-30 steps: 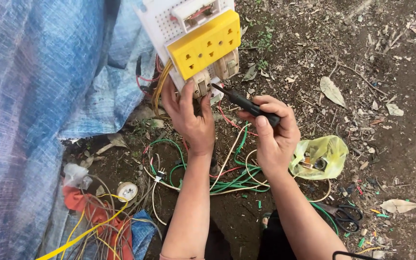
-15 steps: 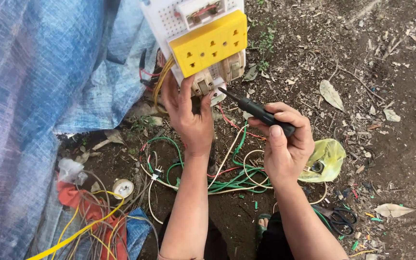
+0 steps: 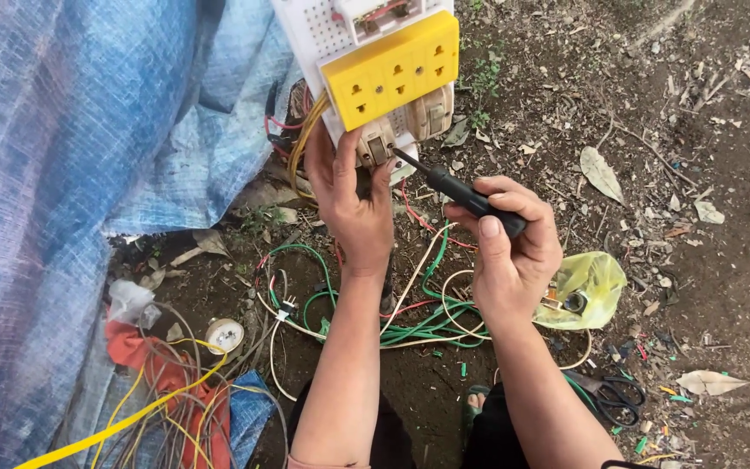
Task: The person sits on a small stool and uses a screwdriver to work on a white electrical outlet. They then reach into a plastic bag to retrieve a light bulb and other items. Finally, they use the screwdriver to tighten screws on a yellow and white electrical box mounted on a wooden pole.
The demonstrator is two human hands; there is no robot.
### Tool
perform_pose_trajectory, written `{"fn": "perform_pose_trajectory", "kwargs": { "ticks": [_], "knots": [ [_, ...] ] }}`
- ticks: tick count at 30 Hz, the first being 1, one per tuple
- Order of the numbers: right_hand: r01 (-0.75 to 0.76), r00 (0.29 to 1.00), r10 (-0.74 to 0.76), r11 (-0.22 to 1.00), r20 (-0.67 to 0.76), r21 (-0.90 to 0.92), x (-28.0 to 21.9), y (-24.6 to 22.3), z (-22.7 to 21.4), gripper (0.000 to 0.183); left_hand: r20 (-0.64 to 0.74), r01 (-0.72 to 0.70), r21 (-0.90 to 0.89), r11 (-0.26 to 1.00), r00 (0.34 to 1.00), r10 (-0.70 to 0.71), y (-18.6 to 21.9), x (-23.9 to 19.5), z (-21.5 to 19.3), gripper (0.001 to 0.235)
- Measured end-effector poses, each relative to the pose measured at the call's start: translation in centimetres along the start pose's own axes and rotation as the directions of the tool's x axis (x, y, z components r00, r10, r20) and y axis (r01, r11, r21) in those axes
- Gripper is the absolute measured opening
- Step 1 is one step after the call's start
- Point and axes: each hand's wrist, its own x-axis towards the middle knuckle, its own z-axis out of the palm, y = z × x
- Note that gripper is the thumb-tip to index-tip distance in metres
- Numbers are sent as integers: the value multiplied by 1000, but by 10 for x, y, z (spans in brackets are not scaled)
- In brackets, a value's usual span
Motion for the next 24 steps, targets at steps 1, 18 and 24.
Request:
{"fn": "perform_pose_trajectory", "kwargs": {
  "ticks": [1,18,24],
  "knots": [
    [0,1000,0,1000,-3,2,0,0,1,17,3,2,4,1000,1000,-2,-2,-1,0,48],
    [121,990,-98,961,104,-249,-3,-4,7,16,-10,41,6,999,999,-41,3,-2,1,51],
    [202,975,-166,938,146,-281,-2,-1,7,15,-11,32,18,999,999,-32,5,-3,1,51]
  ]
}}
